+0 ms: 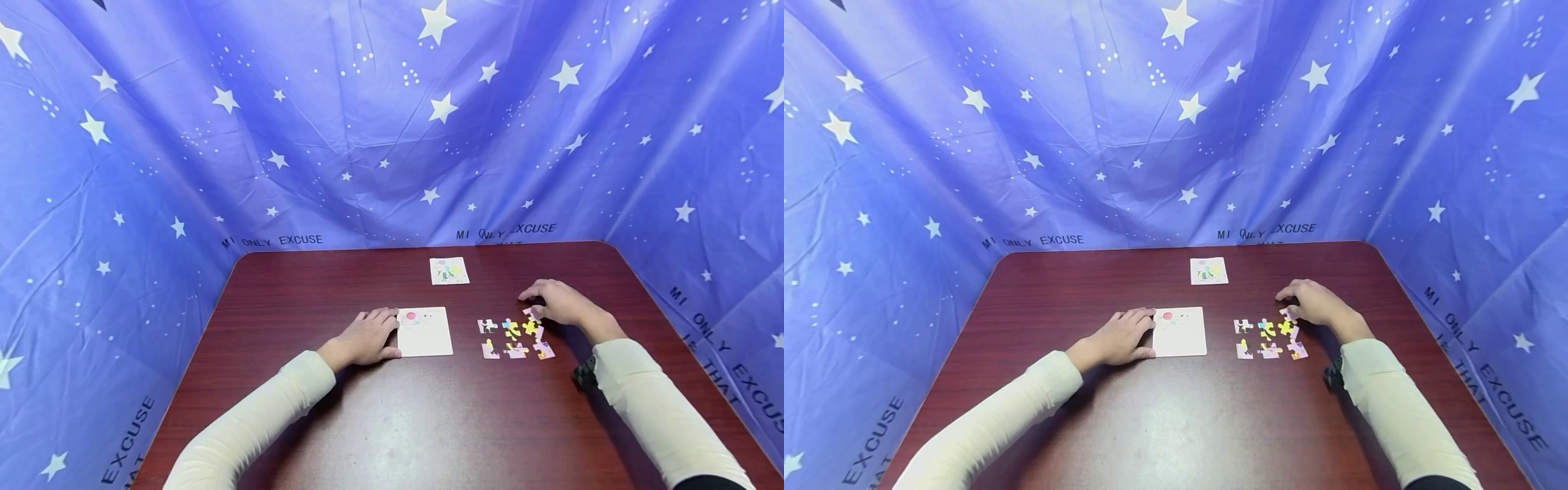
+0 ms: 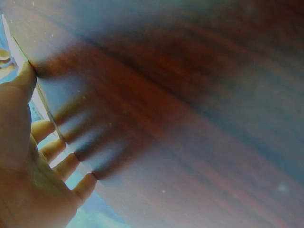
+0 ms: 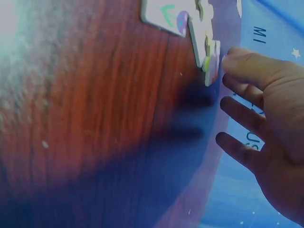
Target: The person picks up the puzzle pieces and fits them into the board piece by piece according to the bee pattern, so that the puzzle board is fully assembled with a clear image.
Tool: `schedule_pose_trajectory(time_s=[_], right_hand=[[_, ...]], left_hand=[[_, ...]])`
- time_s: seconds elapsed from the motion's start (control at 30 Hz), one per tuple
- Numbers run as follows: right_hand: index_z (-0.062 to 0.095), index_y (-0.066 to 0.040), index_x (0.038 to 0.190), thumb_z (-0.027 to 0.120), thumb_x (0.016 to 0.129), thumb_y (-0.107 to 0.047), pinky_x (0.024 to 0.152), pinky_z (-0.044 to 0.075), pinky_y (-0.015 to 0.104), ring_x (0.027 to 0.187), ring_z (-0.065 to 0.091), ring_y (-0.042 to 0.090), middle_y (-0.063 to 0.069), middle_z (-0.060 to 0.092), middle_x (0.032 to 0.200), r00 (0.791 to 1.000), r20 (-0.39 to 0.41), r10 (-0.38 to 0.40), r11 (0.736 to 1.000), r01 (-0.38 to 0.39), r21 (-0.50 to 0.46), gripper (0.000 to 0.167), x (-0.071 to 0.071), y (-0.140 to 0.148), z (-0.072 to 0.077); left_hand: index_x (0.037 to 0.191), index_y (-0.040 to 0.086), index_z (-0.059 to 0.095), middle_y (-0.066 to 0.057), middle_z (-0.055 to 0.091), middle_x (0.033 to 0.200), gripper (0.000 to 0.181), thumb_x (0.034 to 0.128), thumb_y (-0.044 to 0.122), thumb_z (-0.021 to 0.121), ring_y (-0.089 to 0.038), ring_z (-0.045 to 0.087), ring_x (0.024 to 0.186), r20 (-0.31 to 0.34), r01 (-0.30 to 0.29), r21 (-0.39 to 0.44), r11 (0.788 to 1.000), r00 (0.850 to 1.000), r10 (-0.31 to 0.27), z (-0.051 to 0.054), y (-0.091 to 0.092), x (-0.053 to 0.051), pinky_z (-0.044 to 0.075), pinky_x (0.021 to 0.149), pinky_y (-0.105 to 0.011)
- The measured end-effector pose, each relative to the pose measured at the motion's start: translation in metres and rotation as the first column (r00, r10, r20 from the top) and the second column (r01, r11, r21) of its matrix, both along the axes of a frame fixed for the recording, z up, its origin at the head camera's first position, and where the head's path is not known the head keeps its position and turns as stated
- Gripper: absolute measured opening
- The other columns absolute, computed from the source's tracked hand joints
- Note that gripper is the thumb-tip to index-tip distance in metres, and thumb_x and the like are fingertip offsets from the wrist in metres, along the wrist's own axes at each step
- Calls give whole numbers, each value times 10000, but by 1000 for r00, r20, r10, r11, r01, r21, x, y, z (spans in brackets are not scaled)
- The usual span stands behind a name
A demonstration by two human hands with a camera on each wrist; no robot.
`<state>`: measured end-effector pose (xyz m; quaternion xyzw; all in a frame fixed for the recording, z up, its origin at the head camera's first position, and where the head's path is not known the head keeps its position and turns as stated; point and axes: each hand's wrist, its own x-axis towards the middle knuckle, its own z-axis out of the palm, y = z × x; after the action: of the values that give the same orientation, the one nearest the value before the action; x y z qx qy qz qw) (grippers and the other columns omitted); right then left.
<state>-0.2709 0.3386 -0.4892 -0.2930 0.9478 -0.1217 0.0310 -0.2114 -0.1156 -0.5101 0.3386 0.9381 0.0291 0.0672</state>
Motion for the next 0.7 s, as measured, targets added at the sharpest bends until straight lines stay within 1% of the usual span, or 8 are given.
schedule_pose_trajectory(time_s=[0.13, 0.23, 0.33, 0.5, 0.7], right_hand=[[744, -73, 1169, 730, 804, 25, 974, 473, 608, 1116, 651, 404, 134, 717, 1133, 999, 0, 33, 999, -33, 5, 378, 3, 4, 3], [750, -85, 1167, 748, 791, 24, 969, 466, 619, 1104, 651, 392, 116, 716, 1128, 998, 6, 64, 998, -64, 19, 392, 4, 7, 2], [763, -99, 1144, 758, 806, 11, 963, 468, 610, 1079, 654, 366, 83, 716, 1103, 996, -4, 84, 996, -83, 20, 356, 4, 8, -1], [779, -109, 1107, 765, 835, -24, 944, 489, 571, 1025, 668, 314, 37, 724, 1050, 992, -52, 113, 994, -112, 12, 285, 2, 8, -7], [778, -93, 1128, 782, 829, -69, 900, 514, 520, 969, 661, 272, 19, 722, 1006, 991, -87, 106, 994, -106, 5, 300, 3, 8, -12]], left_hand=[[1332, 127, 547, -96, 412, 1598, 617, 947, 607, 593, -327, 394, 1480, 1, 2, 4, 1000, 1000, -2, 1, 0, 0, 416, 1098, -547], [1330, 129, 548, -97, 410, 1600, 616, 945, 608, 596, -325, 395, 1479, -4, -1, 1, 1000, 1000, 1, 2, 0, 0, 416, 1097, -547], [1325, 130, 550, -97, 409, 1601, 616, 943, 611, 597, -322, 397, 1479, -9, -3, -2, 1000, 1000, 3, 3, 0, -1, 418, 1095, -548], [1323, 125, 552, -102, 412, 1598, 619, 944, 612, 595, -327, 397, 1478, -4, -2, -4, 1000, 1000, 1, 1, 0, -1, 419, 1096, -553], [1322, 124, 551, -104, 415, 1595, 622, 943, 615, 593, -327, 404, 1473, -12, 2, -5, 1000, 1000, -2, -1, 1, -1, 422, 1095, -551]])
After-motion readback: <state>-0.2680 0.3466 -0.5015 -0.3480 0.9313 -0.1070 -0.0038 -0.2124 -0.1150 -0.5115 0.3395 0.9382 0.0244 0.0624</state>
